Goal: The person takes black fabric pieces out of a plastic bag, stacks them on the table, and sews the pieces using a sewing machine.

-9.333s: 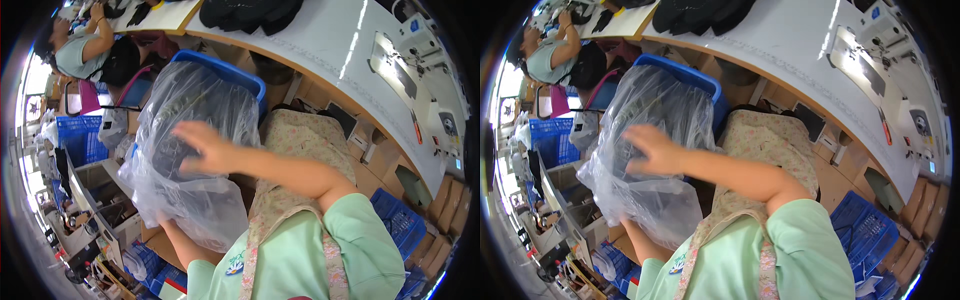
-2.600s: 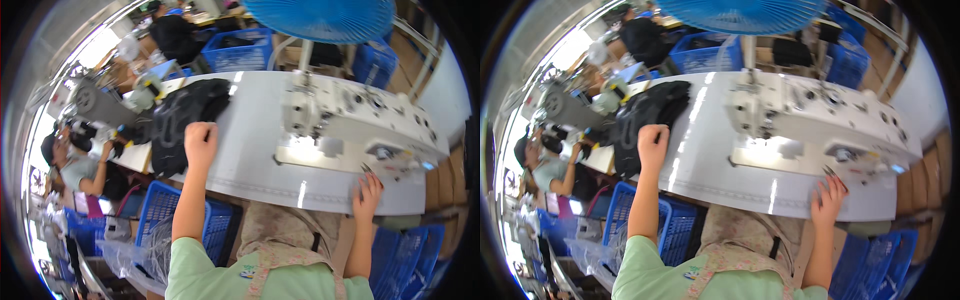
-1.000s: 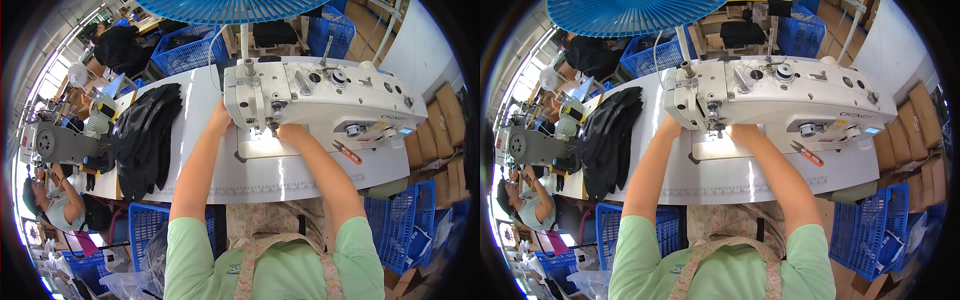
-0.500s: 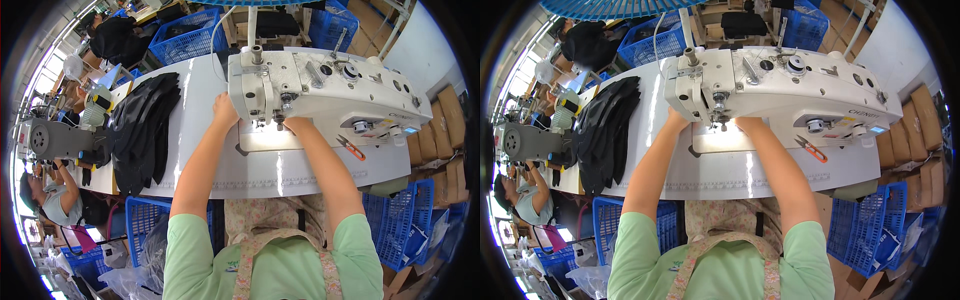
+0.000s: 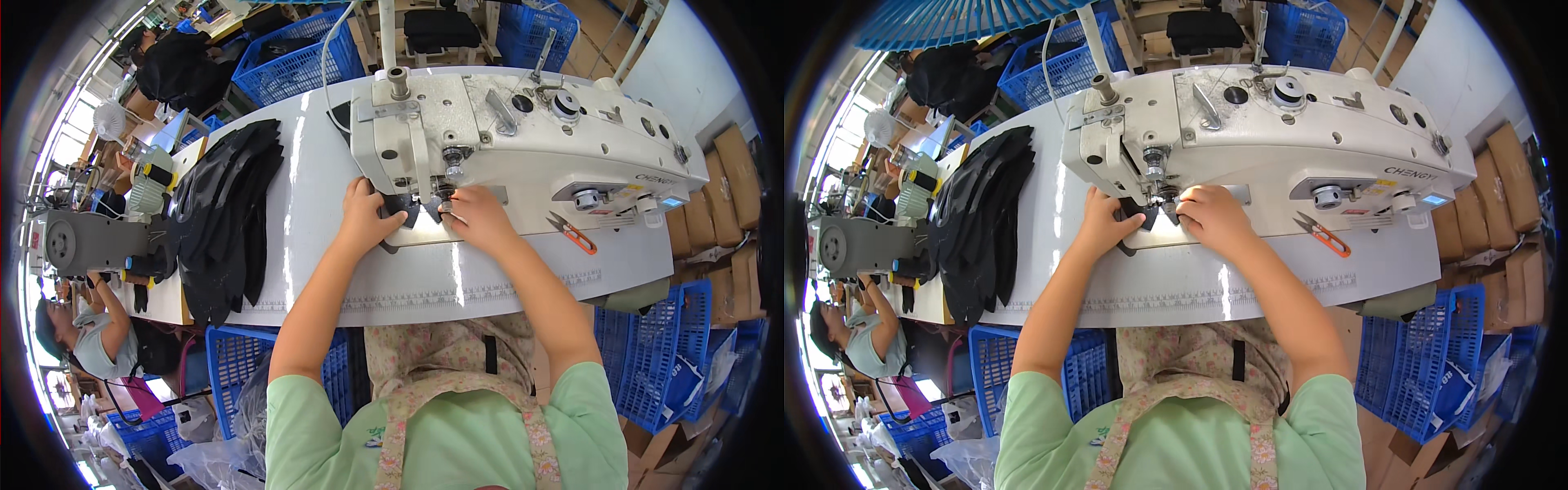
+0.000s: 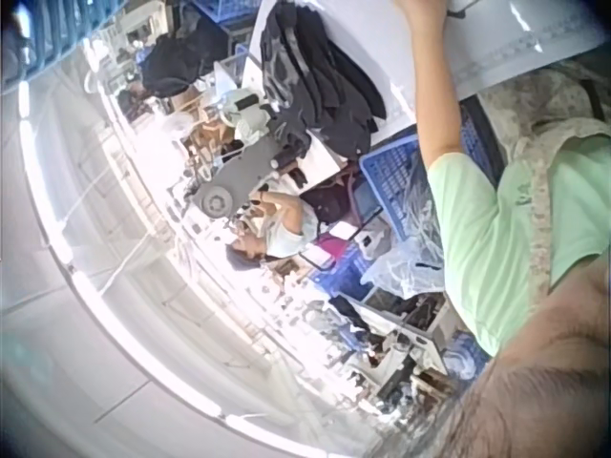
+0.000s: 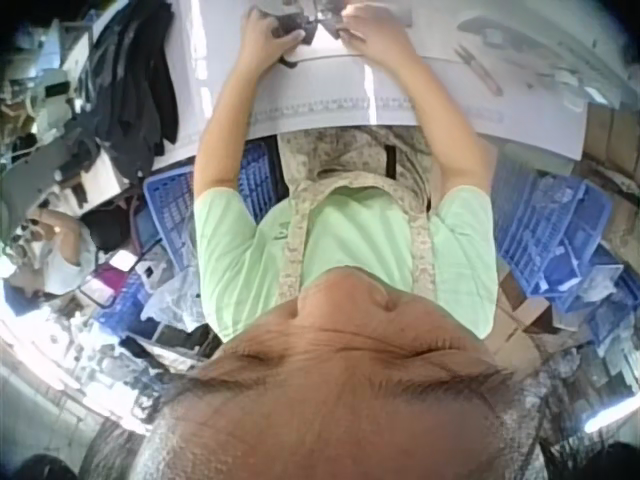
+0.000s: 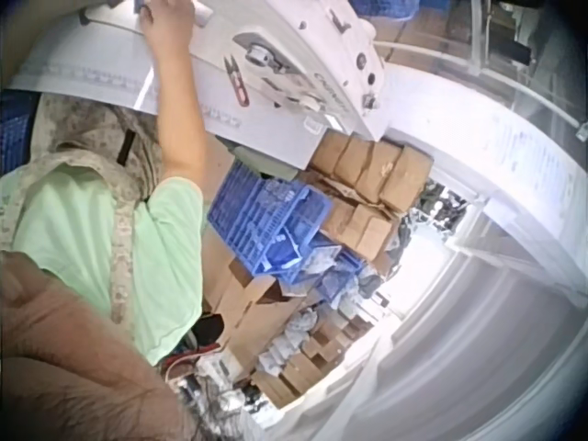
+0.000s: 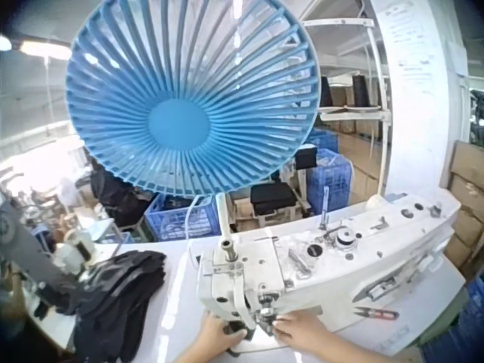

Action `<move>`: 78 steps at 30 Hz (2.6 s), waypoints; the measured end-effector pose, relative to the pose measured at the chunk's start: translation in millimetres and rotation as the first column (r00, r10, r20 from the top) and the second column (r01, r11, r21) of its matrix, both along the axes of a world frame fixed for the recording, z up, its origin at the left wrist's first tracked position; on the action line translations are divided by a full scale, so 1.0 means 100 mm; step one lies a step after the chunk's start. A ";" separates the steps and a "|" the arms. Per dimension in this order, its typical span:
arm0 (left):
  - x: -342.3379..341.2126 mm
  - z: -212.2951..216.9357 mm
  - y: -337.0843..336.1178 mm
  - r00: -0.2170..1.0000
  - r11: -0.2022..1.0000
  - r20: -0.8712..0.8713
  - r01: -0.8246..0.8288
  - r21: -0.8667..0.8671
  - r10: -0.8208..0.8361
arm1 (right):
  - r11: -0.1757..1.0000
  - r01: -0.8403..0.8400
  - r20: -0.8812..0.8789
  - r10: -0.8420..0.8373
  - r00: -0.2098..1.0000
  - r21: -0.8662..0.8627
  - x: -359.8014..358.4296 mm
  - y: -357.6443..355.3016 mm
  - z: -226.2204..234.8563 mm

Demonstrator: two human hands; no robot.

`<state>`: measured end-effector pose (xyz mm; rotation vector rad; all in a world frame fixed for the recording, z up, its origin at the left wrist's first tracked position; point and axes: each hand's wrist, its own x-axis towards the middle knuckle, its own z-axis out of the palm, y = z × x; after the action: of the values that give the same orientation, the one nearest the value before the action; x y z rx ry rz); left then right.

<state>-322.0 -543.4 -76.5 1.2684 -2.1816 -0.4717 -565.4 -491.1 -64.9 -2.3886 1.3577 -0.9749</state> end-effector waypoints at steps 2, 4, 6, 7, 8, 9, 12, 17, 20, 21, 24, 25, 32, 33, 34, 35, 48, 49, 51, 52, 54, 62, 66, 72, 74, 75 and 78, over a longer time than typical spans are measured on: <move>-0.03 0.03 0.01 0.999 1.000 0.035 -0.006 0.010 0.005 | 0.995 -0.009 -0.018 0.007 1.000 -0.100 -0.01 0.02 0.00; -0.01 0.01 0.03 1.000 1.000 0.028 -0.009 -0.004 0.009 | 0.995 -0.009 -0.024 0.007 1.000 -0.098 0.01 0.04 -0.01; -0.01 0.00 0.04 1.000 1.000 0.022 -0.013 -0.015 0.014 | 0.996 -0.011 -0.030 0.008 1.000 -0.093 0.02 0.05 0.00; -0.02 0.00 0.04 0.999 1.000 0.028 -0.026 -0.010 0.026 | 0.998 -0.015 -0.038 0.013 0.999 -0.061 0.02 0.04 0.02; -0.02 0.00 0.04 0.999 0.999 0.034 -0.039 -0.005 0.039 | 0.999 -0.020 -0.046 0.018 0.999 -0.029 0.02 0.03 0.03; -0.04 0.01 0.04 0.999 0.999 0.033 -0.044 0.000 0.043 | 0.999 -0.025 -0.048 0.024 0.999 -0.024 0.01 0.03 0.03; -0.07 0.01 0.03 0.999 0.999 0.014 -0.046 -0.024 0.046 | 1.000 -0.010 -0.058 0.009 0.998 -0.019 0.01 0.03 0.01; -0.06 -0.04 -0.01 0.994 0.996 0.068 -0.085 -0.023 0.086 | 0.996 -0.017 -0.077 0.010 0.997 -0.092 0.00 -0.03 -0.07; -0.07 -0.05 -0.02 0.994 0.994 0.043 -0.100 -0.036 0.101 | 0.994 -0.028 -0.099 0.018 0.995 -0.105 0.01 -0.06 -0.09; -0.08 -0.04 -0.01 0.994 0.994 0.042 -0.101 -0.033 0.103 | 0.994 -0.030 -0.100 0.019 0.995 -0.101 0.01 -0.06 -0.08; -0.11 -0.03 -0.01 0.991 0.992 0.035 -0.125 -0.021 0.126 | 0.999 0.014 -0.164 -0.008 0.986 0.036 0.01 -0.04 -0.07; -0.12 -0.04 0.00 0.992 0.992 0.033 -0.124 -0.034 0.125 | 1.000 0.021 -0.161 -0.019 0.987 0.011 0.01 -0.04 -0.07; -0.12 -0.04 0.02 0.991 0.991 0.053 -0.121 -0.053 0.124 | 0.999 0.023 -0.210 -0.017 0.978 0.025 0.02 -0.03 -0.04; -0.12 -0.04 0.02 0.991 0.991 0.053 -0.121 -0.052 0.124 | 0.999 0.022 -0.209 -0.016 0.978 0.026 0.02 -0.02 -0.04; -0.13 -0.04 0.03 0.992 0.991 0.034 -0.117 -0.069 0.120 | 0.999 0.023 -0.209 -0.018 0.978 0.021 0.02 -0.02 -0.03; -0.14 -0.03 0.03 0.993 0.990 0.015 -0.113 -0.086 0.115 | 1.000 0.025 -0.207 -0.021 0.978 0.017 0.02 -0.02 -0.03; -0.18 -0.08 0.02 0.990 0.984 -0.021 -0.138 -0.111 0.137 | 0.999 0.034 -0.200 -0.030 0.979 0.017 0.02 -0.01 -0.03; -0.17 -0.08 0.02 0.991 0.985 -0.011 -0.136 -0.102 0.135 | 1.000 0.026 -0.215 -0.023 0.976 0.014 0.02 -0.01 -0.02; -0.18 -0.07 0.03 0.991 0.987 -0.002 -0.132 -0.096 0.132 | 1.000 0.021 -0.229 -0.018 0.973 0.008 0.02 -0.01 -0.01; -0.20 -0.07 0.04 0.990 0.984 -0.010 -0.138 -0.110 0.138 | 1.000 0.018 -0.226 -0.017 0.974 0.001 0.02 0.00 -0.02; -0.20 -0.08 0.06 0.989 0.981 -0.019 -0.145 -0.127 0.144 | 1.000 0.014 -0.223 -0.016 0.975 -0.009 0.03 0.02 0.00; -0.21 -0.10 0.06 0.990 0.983 -0.004 -0.142 -0.117 0.143 | 0.999 0.030 -0.215 -0.033 0.976 -0.021 0.06 0.05 0.01; -0.24 -0.10 0.06 0.987 0.984 -0.014 -0.158 -0.080 0.158 | 0.999 0.027 -0.225 -0.033 0.974 -0.031 0.06 0.03 -0.02; -0.23 -0.08 0.06 0.989 0.985 -0.019 -0.150 -0.089 0.149 | 0.999 0.032 -0.214 -0.038 0.976 -0.035 0.07 0.04 0.01; -0.24 -0.05 0.07 0.991 0.988 -0.046 -0.131 -0.085 0.127 | 0.998 0.027 -0.209 -0.037 0.977 -0.052 0.06 0.05 0.01; -0.23 -0.04 0.09 0.991 0.988 -0.046 -0.130 -0.085 0.127 | 0.998 0.028 -0.208 -0.038 0.977 -0.052 0.06 0.05 0.01; -0.23 -0.02 0.11 0.991 0.990 -0.036 -0.132 -0.056 0.130 | 0.998 0.024 -0.212 -0.035 0.977 -0.055 0.07 0.07 0.04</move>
<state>-345.0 -532.4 -78.2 1.3531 -2.0552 -0.3702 -558.4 -484.3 -60.9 -2.5810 1.4596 -0.7890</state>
